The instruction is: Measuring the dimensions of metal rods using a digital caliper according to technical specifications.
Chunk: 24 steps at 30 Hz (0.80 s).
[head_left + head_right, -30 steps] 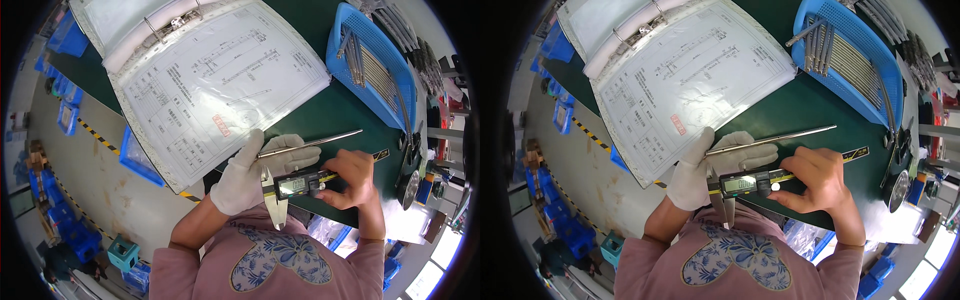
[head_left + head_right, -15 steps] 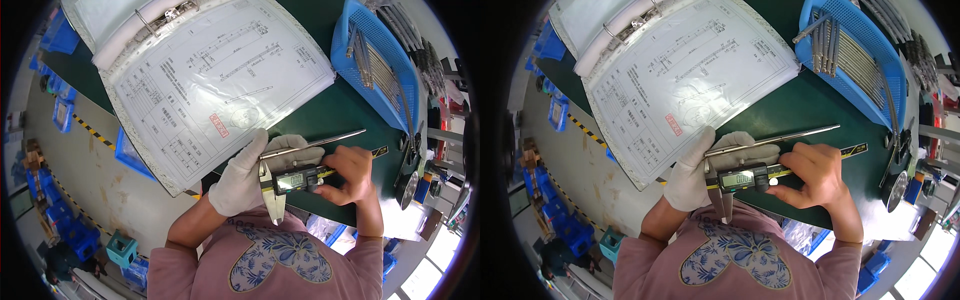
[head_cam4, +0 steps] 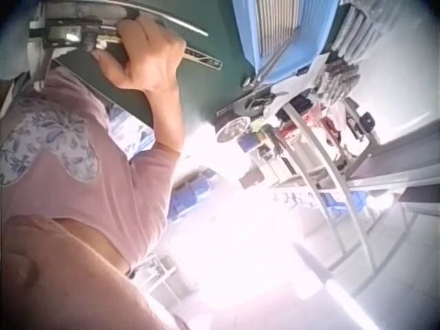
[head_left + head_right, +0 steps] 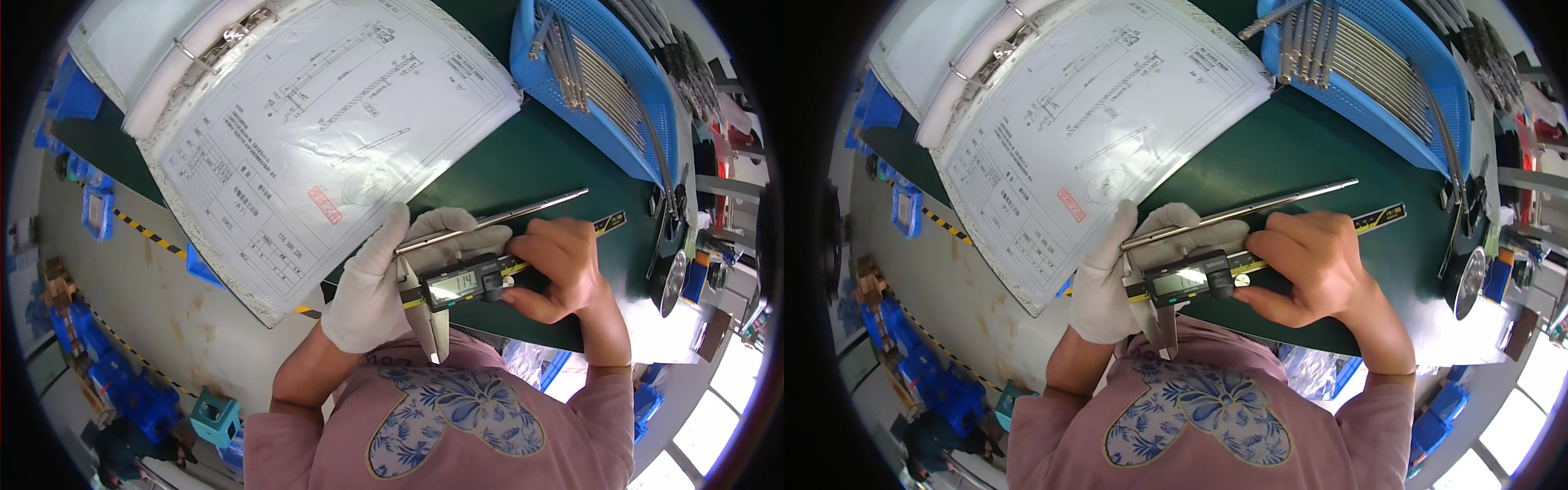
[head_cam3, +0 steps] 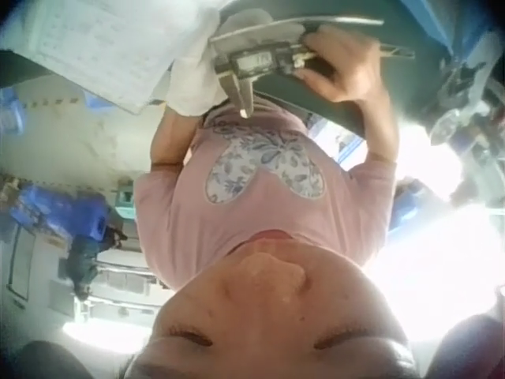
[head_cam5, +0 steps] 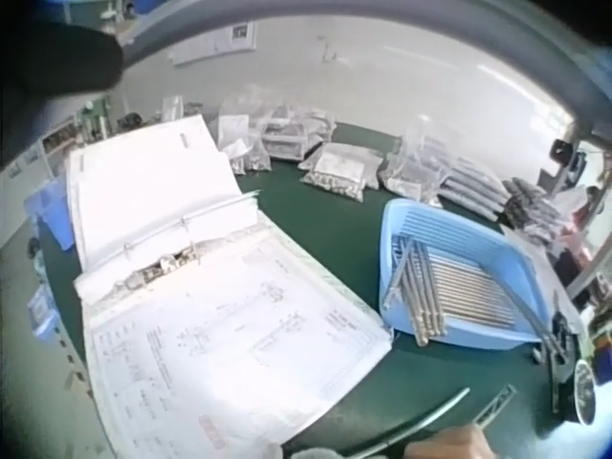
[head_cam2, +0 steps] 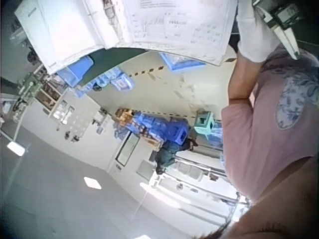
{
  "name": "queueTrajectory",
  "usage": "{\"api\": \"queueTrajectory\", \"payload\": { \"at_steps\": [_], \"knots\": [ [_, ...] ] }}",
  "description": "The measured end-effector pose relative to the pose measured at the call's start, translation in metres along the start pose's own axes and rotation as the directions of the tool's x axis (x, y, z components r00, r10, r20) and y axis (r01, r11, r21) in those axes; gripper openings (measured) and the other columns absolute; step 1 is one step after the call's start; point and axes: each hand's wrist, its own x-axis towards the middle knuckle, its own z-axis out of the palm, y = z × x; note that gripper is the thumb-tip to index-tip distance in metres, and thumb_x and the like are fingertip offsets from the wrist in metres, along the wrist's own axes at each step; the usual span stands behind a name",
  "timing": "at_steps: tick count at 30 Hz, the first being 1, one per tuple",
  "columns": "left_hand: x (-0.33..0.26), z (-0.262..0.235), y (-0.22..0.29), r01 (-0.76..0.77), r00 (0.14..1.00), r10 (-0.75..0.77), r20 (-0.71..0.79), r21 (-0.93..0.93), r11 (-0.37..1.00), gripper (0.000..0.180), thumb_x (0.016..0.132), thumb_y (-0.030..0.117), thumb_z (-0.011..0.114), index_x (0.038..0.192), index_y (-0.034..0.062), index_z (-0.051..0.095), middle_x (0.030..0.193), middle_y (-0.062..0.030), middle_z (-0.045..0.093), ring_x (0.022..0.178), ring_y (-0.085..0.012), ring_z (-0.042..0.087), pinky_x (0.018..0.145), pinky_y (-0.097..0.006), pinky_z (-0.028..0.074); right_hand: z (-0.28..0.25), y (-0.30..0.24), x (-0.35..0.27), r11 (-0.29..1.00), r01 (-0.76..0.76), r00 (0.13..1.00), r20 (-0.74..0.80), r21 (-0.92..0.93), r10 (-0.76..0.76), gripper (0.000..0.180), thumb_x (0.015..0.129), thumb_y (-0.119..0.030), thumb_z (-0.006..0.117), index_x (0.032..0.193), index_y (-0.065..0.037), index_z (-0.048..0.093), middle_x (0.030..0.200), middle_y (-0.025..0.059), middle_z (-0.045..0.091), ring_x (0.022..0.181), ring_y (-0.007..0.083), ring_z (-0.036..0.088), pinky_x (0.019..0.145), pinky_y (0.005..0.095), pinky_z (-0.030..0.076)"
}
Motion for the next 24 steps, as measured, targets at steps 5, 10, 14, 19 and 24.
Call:
{"api": "queueTrajectory", "payload": {
  "at_steps": [5, 10, 14, 19, 24],
  "knots": [
    [0.0, 0.002, 0.001, 0.005, 0.998, -0.002, -0.06, 0.045, 0.999, 0.053, 0.091, 0.049, 0.023, 0.106, 0.0024, 0.043, 0.123, -0.0265, 0.043, 0.112, -0.0316, 0.047, 0.091, -0.038, 0.043, 0.002, 0.003, -0.002, 1.0, 0.002, 1.0, -0.02, 0.03, -0.001, 0.033, 0.06, -0.031, 0.069, 0.075, -0.003, 0.057, 0.057, 0.0042, 0.042, 0.039, 0.0208, 0.042, 0.036, 0.0305, 0.03],
    [-0.002, 0.002, 0.0, 0.005, 0.999, -0.004, -0.045, 0.035, 0.999, 0.053, 0.091, 0.05, 0.024, 0.107, 0.0022, 0.043, 0.123, -0.0255, 0.043, 0.111, -0.0312, 0.048, 0.088, -0.036, 0.044, -0.001, 0.001, -0.003, 1.0, -0.009, 1.0, -0.012, 0.025, 0.01, 0.032, 0.062, -0.031, 0.069, 0.074, -0.004, 0.057, 0.056, 0.004, 0.042, 0.04, 0.021, 0.043, 0.036, 0.0304, 0.031],
    [0.001, -0.002, 0.002, 0.031, 0.999, -0.031, -0.017, 0.05, 0.998, 0.056, 0.09, 0.05, 0.027, 0.108, -0.0006, 0.042, 0.123, -0.0264, 0.044, 0.112, -0.0302, 0.048, 0.093, -0.035, 0.039, 0.005, 0.002, -0.006, 0.998, -0.01, 0.999, -0.053, -0.063, 0.006, 0.037, 0.061, -0.04, 0.07, 0.068, -0.007, 0.056, 0.053, 0.0028, 0.041, 0.039, 0.0195, 0.043, 0.036, 0.0296, 0.031],
    [-0.001, -0.005, 0.002, 0.03, 0.993, -0.024, 0.118, -0.05, 0.998, 0.056, 0.09, 0.051, 0.031, 0.112, 0.0006, 0.043, 0.123, -0.0229, 0.044, 0.118, -0.0274, 0.042, 0.1, -0.042, 0.031, 0.001, -0.001, -0.012, 0.983, 0.036, 0.995, -0.08, -0.181, -0.051, 0.042, 0.06, -0.046, 0.071, 0.061, -0.008, 0.053, 0.048, 0.002, 0.036, 0.035, 0.018, 0.038, 0.035, 0.0283, 0.029],
    [-0.003, -0.006, -0.004, -0.018, 0.997, 0.021, 0.068, -0.042, 0.999, 0.045, 0.091, 0.047, 0.033, 0.11, 0.008, 0.045, 0.12, -0.0243, 0.046, 0.112, -0.0309, 0.047, 0.093, -0.043, 0.039, -0.001, 0.0, -0.034, 0.982, 0.004, 0.994, -0.105, -0.19, -0.024, 0.045, 0.062, -0.049, 0.069, 0.06, -0.007, 0.053, 0.047, 0.0025, 0.036, 0.035, 0.0181, 0.038, 0.036, 0.0278, 0.027]
  ]
}}
